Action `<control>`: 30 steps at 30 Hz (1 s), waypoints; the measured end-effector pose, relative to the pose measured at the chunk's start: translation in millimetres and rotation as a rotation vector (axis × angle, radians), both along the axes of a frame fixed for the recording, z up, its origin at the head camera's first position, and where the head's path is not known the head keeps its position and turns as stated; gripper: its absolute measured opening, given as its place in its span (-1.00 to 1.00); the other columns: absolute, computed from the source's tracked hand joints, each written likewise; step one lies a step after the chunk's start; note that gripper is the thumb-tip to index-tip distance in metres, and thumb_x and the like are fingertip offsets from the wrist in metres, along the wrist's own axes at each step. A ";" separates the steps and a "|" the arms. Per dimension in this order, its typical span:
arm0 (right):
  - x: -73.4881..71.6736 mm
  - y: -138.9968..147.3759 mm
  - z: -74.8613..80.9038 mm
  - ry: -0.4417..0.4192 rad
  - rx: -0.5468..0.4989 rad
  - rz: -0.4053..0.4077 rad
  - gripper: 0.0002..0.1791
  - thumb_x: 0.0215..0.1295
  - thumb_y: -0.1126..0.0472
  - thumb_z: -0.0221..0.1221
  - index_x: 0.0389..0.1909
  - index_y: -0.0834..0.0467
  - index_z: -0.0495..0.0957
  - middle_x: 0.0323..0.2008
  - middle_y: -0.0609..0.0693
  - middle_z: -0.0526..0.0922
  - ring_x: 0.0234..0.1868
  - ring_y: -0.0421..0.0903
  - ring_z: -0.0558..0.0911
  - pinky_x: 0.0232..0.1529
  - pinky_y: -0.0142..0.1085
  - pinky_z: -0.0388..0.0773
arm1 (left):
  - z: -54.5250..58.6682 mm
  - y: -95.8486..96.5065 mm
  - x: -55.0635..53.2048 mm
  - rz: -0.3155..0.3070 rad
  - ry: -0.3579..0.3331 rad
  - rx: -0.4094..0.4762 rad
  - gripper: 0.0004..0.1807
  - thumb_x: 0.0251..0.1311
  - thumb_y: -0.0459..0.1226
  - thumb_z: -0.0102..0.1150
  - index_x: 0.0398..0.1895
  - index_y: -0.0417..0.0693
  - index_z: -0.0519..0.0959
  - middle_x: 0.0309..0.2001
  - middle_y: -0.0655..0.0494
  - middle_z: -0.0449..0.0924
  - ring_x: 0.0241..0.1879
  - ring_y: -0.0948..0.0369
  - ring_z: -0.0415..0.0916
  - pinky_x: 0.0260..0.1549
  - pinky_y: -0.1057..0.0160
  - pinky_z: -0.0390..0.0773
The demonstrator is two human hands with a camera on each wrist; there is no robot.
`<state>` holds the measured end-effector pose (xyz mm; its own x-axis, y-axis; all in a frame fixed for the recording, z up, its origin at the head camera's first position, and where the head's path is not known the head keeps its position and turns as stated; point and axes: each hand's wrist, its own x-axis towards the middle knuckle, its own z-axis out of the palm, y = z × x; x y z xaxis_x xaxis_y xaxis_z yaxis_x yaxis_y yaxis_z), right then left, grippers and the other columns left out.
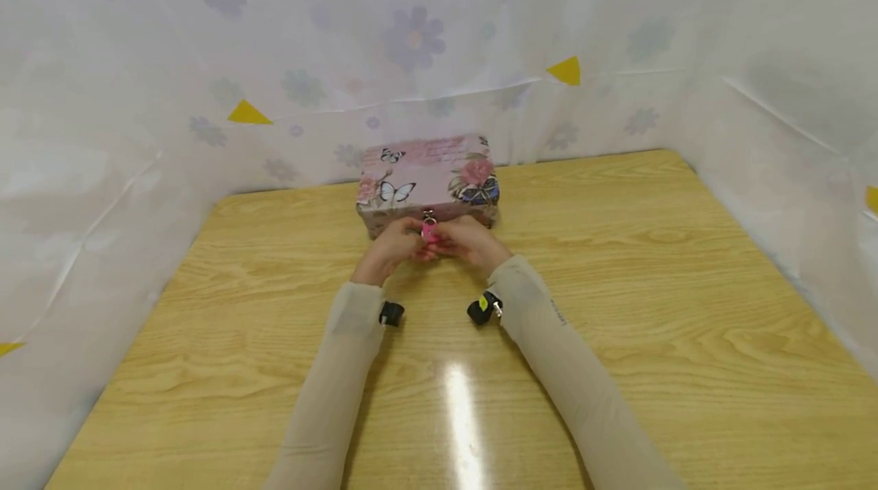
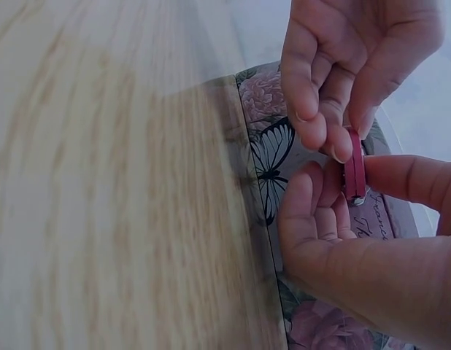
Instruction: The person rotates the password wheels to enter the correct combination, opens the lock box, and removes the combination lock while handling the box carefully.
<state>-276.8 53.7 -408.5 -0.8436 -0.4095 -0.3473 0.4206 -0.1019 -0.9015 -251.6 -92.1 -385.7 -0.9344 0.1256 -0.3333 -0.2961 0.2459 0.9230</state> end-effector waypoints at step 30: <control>1.9 4.8 -0.5 0.109 0.021 0.046 -0.59 0.43 0.37 -0.05 0.16 0.59 0.30 -0.41 -0.06 0.65 -0.30 -0.19 0.64 0.19 -0.13 0.47 | -8.9 1.5 -1.2 0.081 -0.003 0.078 -0.80 0.42 -0.41 -0.12 0.00 -0.39 0.35 -0.46 -0.12 0.55 -0.56 0.17 0.55 -0.36 0.20 0.70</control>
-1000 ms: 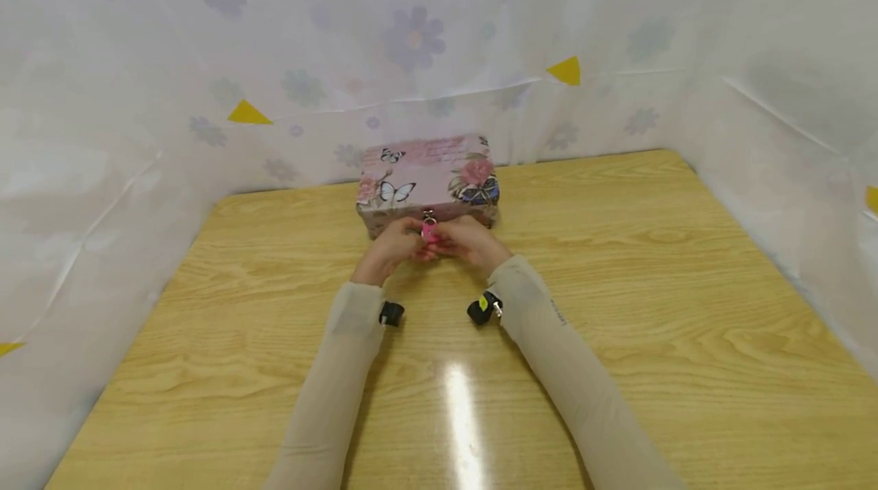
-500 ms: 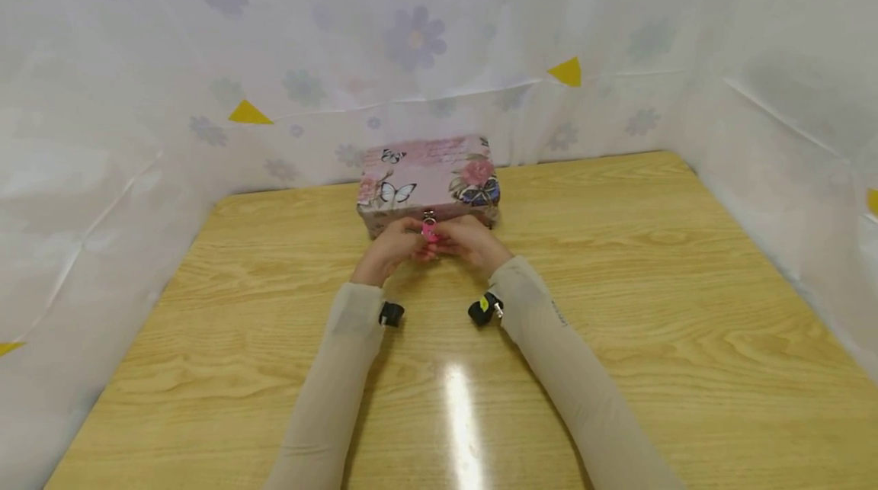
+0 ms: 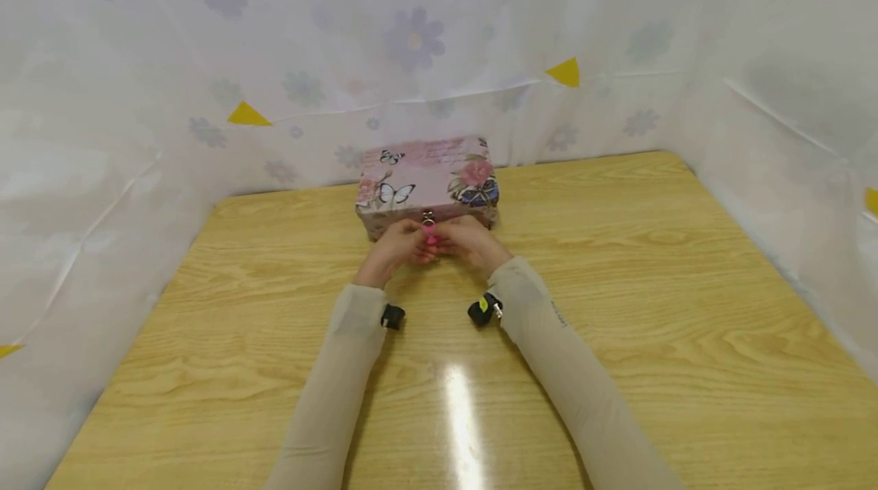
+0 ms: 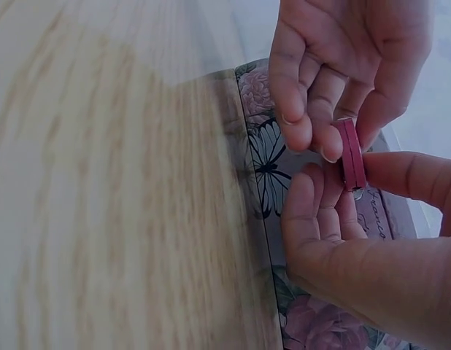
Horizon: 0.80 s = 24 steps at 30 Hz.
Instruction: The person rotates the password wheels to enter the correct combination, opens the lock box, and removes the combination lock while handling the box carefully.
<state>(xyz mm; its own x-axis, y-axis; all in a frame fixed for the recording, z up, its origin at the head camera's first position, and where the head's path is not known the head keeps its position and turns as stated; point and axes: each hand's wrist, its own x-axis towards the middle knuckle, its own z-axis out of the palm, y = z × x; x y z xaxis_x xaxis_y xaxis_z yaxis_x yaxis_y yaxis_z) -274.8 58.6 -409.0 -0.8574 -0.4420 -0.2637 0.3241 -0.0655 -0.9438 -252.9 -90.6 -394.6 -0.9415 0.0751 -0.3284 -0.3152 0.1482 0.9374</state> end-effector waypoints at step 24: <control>-2.6 -2.8 -2.0 0.002 0.054 -0.016 -0.66 0.42 0.36 -0.04 0.06 0.54 0.39 -0.44 -0.06 0.62 -0.37 -0.21 0.61 -0.10 -0.36 0.61 | 1.2 1.4 -0.8 0.017 -0.004 0.024 -0.78 0.39 -0.44 -0.07 0.03 -0.41 0.34 -0.46 -0.09 0.48 -0.56 0.16 0.53 -0.28 0.17 0.69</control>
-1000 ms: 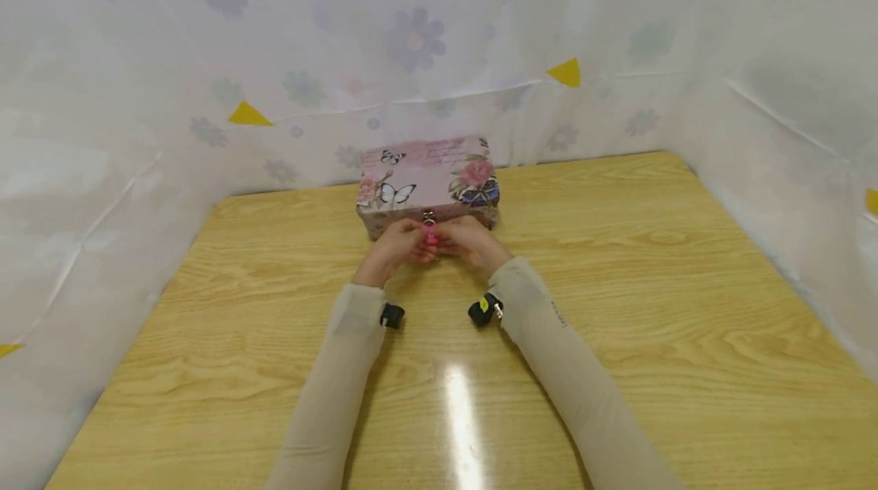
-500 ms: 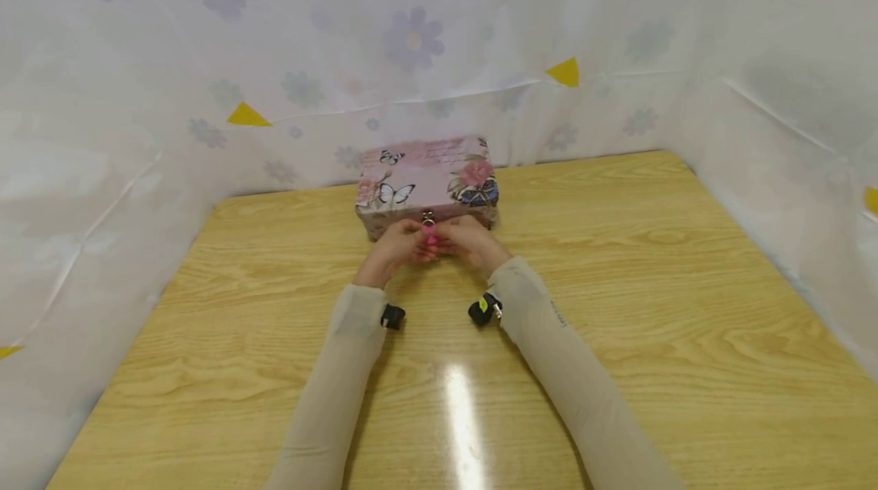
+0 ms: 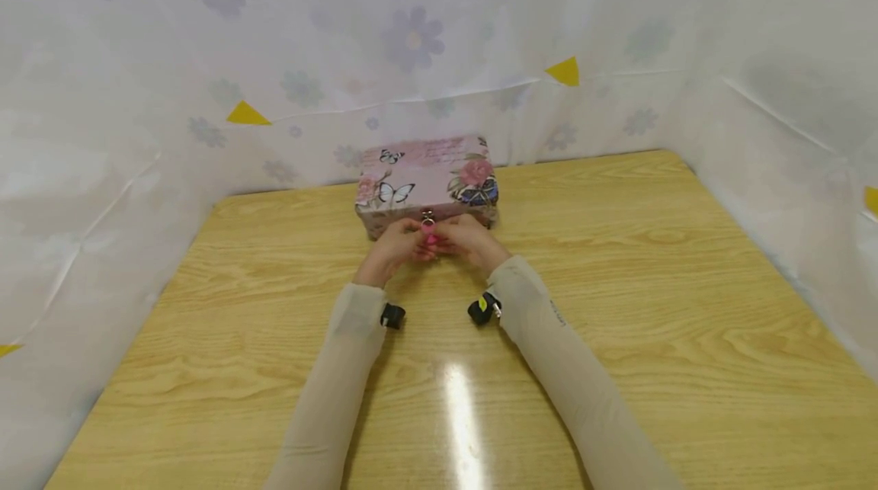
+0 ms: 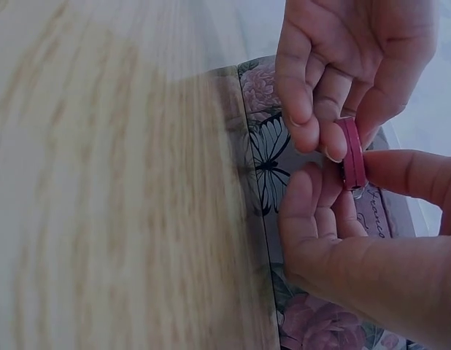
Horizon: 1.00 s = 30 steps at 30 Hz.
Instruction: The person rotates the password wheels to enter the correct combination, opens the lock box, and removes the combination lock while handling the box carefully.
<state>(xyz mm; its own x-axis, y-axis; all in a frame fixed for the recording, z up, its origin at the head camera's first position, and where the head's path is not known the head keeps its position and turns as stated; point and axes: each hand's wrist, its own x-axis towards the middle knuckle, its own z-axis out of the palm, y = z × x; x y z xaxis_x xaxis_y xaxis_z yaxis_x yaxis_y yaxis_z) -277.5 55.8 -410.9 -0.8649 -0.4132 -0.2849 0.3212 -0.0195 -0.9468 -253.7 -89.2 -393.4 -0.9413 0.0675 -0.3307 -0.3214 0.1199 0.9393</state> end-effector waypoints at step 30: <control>-4.9 6.8 1.3 -0.032 0.027 -0.015 -0.60 0.41 0.34 0.00 0.14 0.55 0.37 -0.48 -0.07 0.63 -0.40 -0.21 0.62 -0.01 -0.27 0.60 | 5.9 0.2 -0.2 -0.051 -0.045 -0.041 -0.75 0.34 -0.52 -0.08 0.04 -0.47 0.35 -0.45 -0.12 0.53 -0.49 0.16 0.53 -0.07 0.06 0.63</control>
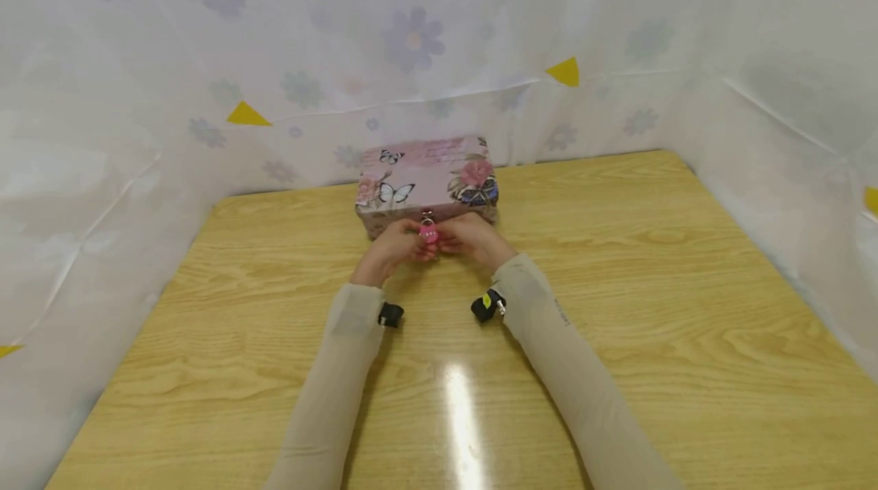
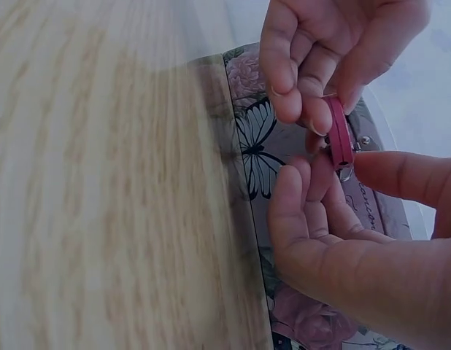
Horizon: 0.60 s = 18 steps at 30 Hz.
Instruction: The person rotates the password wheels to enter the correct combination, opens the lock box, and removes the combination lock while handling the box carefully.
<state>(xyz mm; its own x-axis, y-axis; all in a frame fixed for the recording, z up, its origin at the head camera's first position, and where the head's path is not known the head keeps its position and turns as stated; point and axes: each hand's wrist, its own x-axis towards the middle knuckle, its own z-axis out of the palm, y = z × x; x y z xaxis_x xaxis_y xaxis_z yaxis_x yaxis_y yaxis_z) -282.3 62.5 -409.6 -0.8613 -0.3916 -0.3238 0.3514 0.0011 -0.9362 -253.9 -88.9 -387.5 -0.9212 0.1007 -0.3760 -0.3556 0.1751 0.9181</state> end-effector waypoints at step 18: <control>0.6 1.7 0.2 0.042 -0.022 0.047 -0.69 0.41 0.39 -0.04 0.05 0.54 0.38 -0.46 -0.08 0.63 -0.37 -0.21 0.62 0.01 -0.25 0.58 | 0.7 -0.5 0.5 -0.015 0.020 -0.007 -0.68 0.27 -0.60 -0.06 0.09 -0.49 0.32 -0.44 -0.11 0.51 -0.50 0.18 0.52 -0.14 0.11 0.66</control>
